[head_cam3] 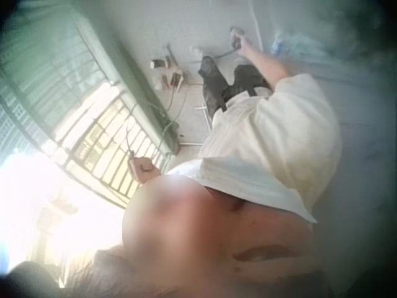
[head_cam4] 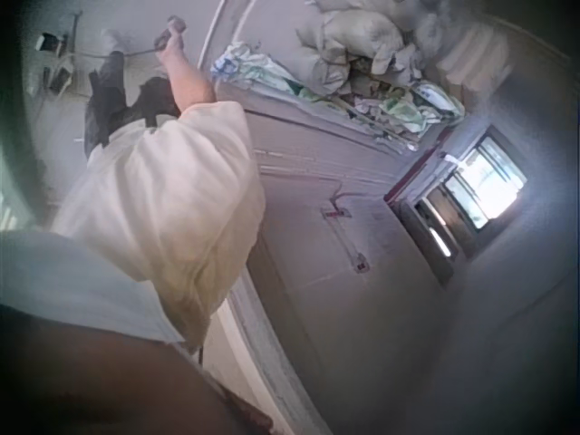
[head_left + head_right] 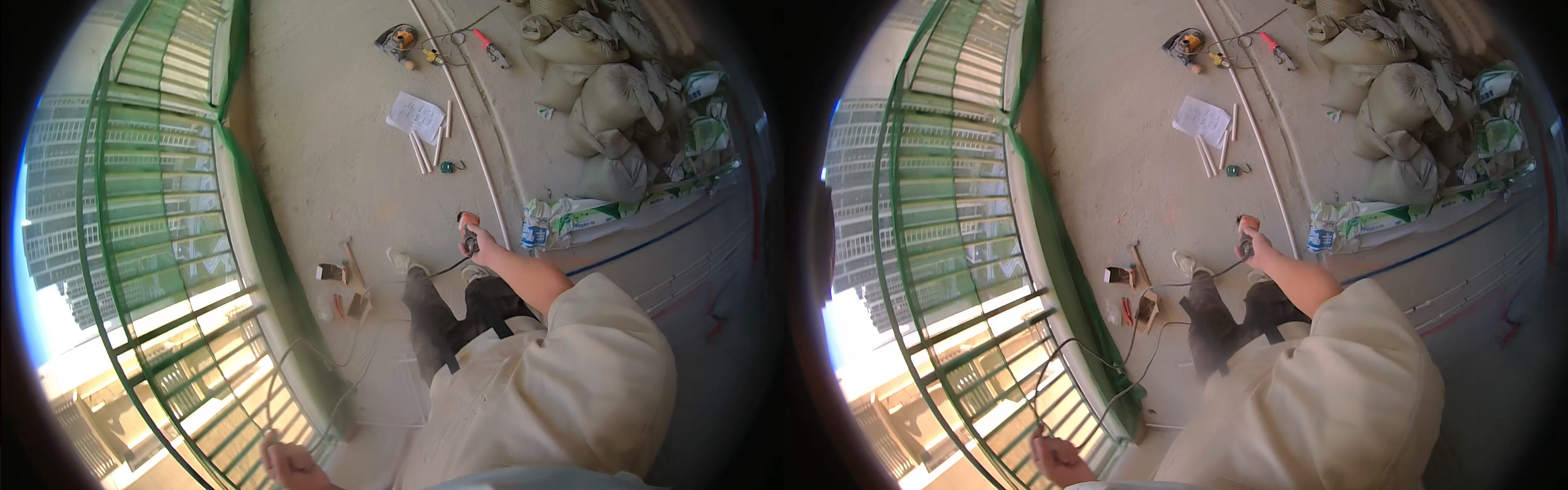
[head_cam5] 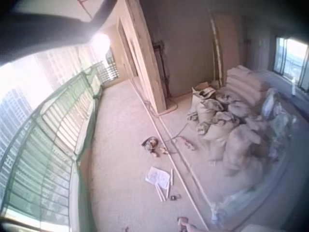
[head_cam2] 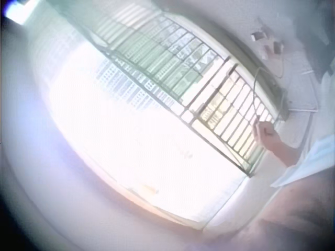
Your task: The person marks a line on the floor using a blue straightedge and a pencil, then uses an angle grinder to cut along the marked line. The person moves around the room to retrieve the tool and plug it in before cutting.
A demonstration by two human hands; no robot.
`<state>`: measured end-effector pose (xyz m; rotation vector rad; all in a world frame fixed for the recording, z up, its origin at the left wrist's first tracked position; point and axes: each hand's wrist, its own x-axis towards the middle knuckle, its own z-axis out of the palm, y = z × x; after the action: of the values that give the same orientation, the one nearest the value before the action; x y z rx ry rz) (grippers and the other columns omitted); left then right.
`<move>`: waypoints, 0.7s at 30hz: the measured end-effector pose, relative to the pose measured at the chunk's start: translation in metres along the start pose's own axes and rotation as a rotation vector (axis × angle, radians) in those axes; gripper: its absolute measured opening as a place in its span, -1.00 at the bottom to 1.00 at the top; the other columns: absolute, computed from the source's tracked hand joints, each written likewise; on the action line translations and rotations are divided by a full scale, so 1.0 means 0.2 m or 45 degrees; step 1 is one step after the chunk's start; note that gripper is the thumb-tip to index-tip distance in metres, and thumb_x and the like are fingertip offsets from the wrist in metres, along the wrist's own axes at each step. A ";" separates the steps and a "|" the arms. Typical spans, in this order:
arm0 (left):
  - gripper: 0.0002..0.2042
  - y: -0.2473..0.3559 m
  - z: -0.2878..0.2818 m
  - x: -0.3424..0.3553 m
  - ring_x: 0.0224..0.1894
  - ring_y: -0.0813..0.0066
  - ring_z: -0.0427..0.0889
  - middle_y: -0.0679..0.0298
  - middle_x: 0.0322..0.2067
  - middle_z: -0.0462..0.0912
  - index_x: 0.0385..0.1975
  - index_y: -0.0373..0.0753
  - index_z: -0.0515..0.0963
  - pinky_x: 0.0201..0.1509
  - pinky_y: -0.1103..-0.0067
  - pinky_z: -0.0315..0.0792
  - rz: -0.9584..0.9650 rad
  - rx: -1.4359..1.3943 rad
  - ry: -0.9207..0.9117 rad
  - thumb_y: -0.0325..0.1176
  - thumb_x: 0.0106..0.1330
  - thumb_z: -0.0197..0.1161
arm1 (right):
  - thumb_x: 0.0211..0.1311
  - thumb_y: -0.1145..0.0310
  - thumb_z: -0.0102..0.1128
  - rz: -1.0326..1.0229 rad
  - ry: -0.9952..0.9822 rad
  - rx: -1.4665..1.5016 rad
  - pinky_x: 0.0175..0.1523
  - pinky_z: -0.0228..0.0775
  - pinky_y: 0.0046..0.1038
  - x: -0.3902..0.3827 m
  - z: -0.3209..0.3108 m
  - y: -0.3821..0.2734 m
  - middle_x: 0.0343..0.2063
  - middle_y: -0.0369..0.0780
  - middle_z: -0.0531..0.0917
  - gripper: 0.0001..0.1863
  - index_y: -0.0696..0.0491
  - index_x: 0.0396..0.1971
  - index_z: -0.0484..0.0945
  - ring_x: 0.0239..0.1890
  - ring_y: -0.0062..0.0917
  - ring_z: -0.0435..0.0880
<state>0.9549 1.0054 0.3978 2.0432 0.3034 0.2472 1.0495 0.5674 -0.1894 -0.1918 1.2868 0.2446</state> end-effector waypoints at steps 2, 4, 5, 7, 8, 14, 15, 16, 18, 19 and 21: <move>-0.82 -0.37 0.24 0.24 -0.64 0.74 0.17 0.43 -0.67 0.26 -0.10 -0.46 0.59 -0.59 0.67 -0.03 -0.697 -0.126 -0.020 -0.45 0.51 0.16 | 0.39 0.09 0.49 0.019 0.073 0.062 -0.22 0.74 -0.22 0.30 0.36 0.15 -0.19 -0.25 0.57 -0.62 -0.09 -0.02 0.50 -0.19 -0.35 0.62; -0.78 -0.84 0.54 0.52 -0.67 0.73 0.12 0.49 -0.68 0.19 -0.07 -0.44 0.58 -0.63 0.65 -0.08 -1.002 -0.011 -0.169 -0.35 0.62 0.15 | 0.39 0.09 0.50 0.022 0.036 0.020 -0.22 0.74 -0.21 0.65 0.69 0.29 -0.19 -0.26 0.58 -0.62 -0.09 -0.02 0.50 -0.20 -0.36 0.63; -0.75 -1.06 0.67 0.64 -0.67 0.73 0.14 0.49 -0.66 0.23 -0.08 -0.41 0.61 -0.64 0.63 -0.08 -1.090 0.119 -0.291 -0.30 0.65 0.16 | 0.38 0.09 0.50 0.046 0.008 0.013 -0.24 0.74 -0.22 0.84 0.85 0.35 -0.21 -0.27 0.59 -0.63 -0.08 -0.04 0.51 -0.21 -0.37 0.63; -0.77 -1.45 0.90 0.83 -0.63 0.73 0.18 0.50 -0.62 0.30 -0.13 -0.38 0.64 -0.58 0.63 0.00 -1.425 0.047 -0.412 -0.31 0.65 0.18 | 0.38 0.11 0.51 0.040 -0.076 -0.030 -0.28 0.73 -0.26 1.24 1.18 0.43 -0.24 -0.29 0.61 -0.65 -0.07 -0.08 0.54 -0.23 -0.39 0.64; -0.77 -1.60 0.99 0.91 -0.61 0.72 0.21 0.50 -0.61 0.33 -0.13 -0.38 0.65 -0.55 0.63 0.03 -1.393 -0.070 -0.545 -0.32 0.64 0.18 | 0.38 0.11 0.51 0.023 -0.125 -0.079 -0.30 0.72 -0.28 1.42 1.34 0.48 -0.26 -0.29 0.62 -0.66 -0.06 -0.09 0.55 -0.24 -0.39 0.64; -0.82 -2.06 1.10 1.25 -0.40 0.44 0.59 0.20 -0.45 0.67 -0.17 -0.34 0.71 -0.30 0.38 0.42 -1.667 0.266 -0.685 -0.38 0.47 0.22 | 0.40 0.08 0.46 0.051 -0.341 -0.287 -0.38 0.63 -0.32 2.45 2.31 0.73 -0.31 -0.16 0.66 -0.56 0.09 -0.02 0.53 -0.33 -0.33 0.71; -0.83 -2.11 1.11 1.29 -0.41 0.46 0.56 0.23 -0.44 0.65 -0.13 -0.35 0.69 -0.31 0.43 0.39 -1.721 0.284 -0.660 -0.38 0.50 0.25 | 0.42 0.06 0.44 0.130 -0.476 -0.375 -0.37 0.63 -0.34 2.60 2.39 0.72 -0.29 -0.12 0.68 -0.56 0.11 -0.02 0.53 -0.33 -0.34 0.72; -0.80 -2.13 1.11 1.34 -0.48 0.57 0.44 0.34 -0.50 0.56 -0.05 -0.39 0.68 -0.35 0.54 0.29 -1.862 0.204 -0.555 -0.39 0.52 0.25 | 0.44 0.05 0.41 0.197 -0.563 -0.467 -0.36 0.64 -0.37 2.75 2.49 0.73 -0.27 -0.09 0.69 -0.55 0.13 -0.01 0.53 -0.33 -0.35 0.73; -0.75 -2.18 1.11 1.42 -0.56 0.67 0.30 0.46 -0.58 0.44 0.04 -0.42 0.67 -0.40 0.63 0.18 -1.997 0.132 -0.446 -0.37 0.56 0.26 | 0.48 0.09 0.37 0.307 -0.604 -0.219 -0.35 0.62 -0.43 3.02 2.62 0.78 -0.31 -0.07 0.70 -0.56 0.19 0.01 0.54 -0.39 -0.40 0.71; -0.73 -2.19 1.12 1.48 -0.57 0.67 0.28 0.46 -0.59 0.42 0.05 -0.43 0.66 -0.41 0.62 0.17 -2.002 0.142 -0.475 -0.34 0.57 0.26 | 0.47 0.14 0.37 0.293 -0.538 -0.177 -0.37 0.61 -0.40 3.13 2.62 0.81 -0.33 -0.07 0.69 -0.58 0.22 -0.03 0.53 -0.39 -0.39 0.71; -0.67 -2.18 1.14 1.62 -0.60 0.66 0.23 0.47 -0.62 0.37 0.06 -0.44 0.65 -0.43 0.58 0.14 -1.925 -0.002 -0.528 -0.25 0.58 0.27 | 0.45 0.23 0.38 0.199 -0.448 -0.065 -0.41 0.59 -0.35 3.26 2.55 0.79 -0.38 -0.07 0.68 -0.62 0.28 -0.10 0.53 -0.41 -0.38 0.72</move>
<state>1.2818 1.1176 -0.0793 1.3166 1.4113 -1.0628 1.6446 0.9080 -0.6796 -0.0863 0.9472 0.4262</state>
